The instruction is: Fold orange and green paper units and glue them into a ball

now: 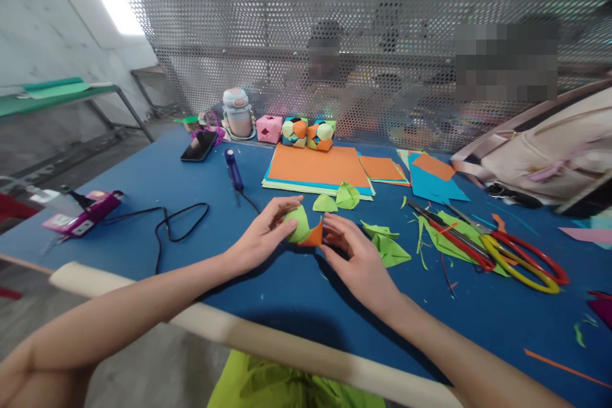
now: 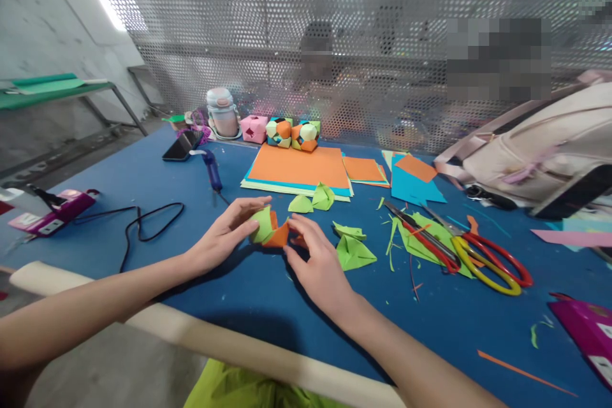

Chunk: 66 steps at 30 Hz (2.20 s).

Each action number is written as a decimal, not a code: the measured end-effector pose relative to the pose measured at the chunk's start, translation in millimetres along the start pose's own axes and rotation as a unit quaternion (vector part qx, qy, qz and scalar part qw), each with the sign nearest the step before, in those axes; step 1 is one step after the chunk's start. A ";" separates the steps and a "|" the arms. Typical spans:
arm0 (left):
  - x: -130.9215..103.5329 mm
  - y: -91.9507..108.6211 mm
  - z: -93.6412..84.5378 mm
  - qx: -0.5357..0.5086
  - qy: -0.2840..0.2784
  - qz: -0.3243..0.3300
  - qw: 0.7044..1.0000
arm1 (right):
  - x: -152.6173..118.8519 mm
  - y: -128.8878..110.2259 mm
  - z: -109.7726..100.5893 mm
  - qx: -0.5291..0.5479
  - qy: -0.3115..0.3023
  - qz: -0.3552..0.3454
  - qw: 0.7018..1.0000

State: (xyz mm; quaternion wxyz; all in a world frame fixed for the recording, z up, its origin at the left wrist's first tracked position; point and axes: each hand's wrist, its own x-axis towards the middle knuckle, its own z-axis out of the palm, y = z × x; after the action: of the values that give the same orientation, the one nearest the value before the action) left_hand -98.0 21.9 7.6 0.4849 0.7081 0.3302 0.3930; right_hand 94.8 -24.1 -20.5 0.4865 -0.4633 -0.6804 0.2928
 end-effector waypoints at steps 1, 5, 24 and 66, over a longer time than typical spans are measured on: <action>0.4 -0.4 0.1 -0.011 0.003 -0.008 1.000 | -0.6 0.4 -0.1 -0.028 -0.001 -0.019 0.999; 1.5 -4.3 1.8 -0.045 0.006 -0.033 0.998 | -1.2 1.7 -1.0 -0.094 -0.019 -0.066 0.993; -6.3 1.9 -4.4 0.269 -0.134 0.032 0.953 | 0.9 0.9 -0.4 -0.014 -0.045 0.065 0.997; 63.3 -28.4 -46.9 0.440 -0.001 0.103 0.892 | 22.5 -17.9 -118.0 -0.266 -0.052 0.076 0.960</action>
State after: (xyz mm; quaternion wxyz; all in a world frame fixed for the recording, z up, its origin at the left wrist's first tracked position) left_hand -111.7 104.5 6.0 0.0805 0.8794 0.3943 0.2544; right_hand 196.6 -16.8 45.4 0.2859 -0.6106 -0.7207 0.1612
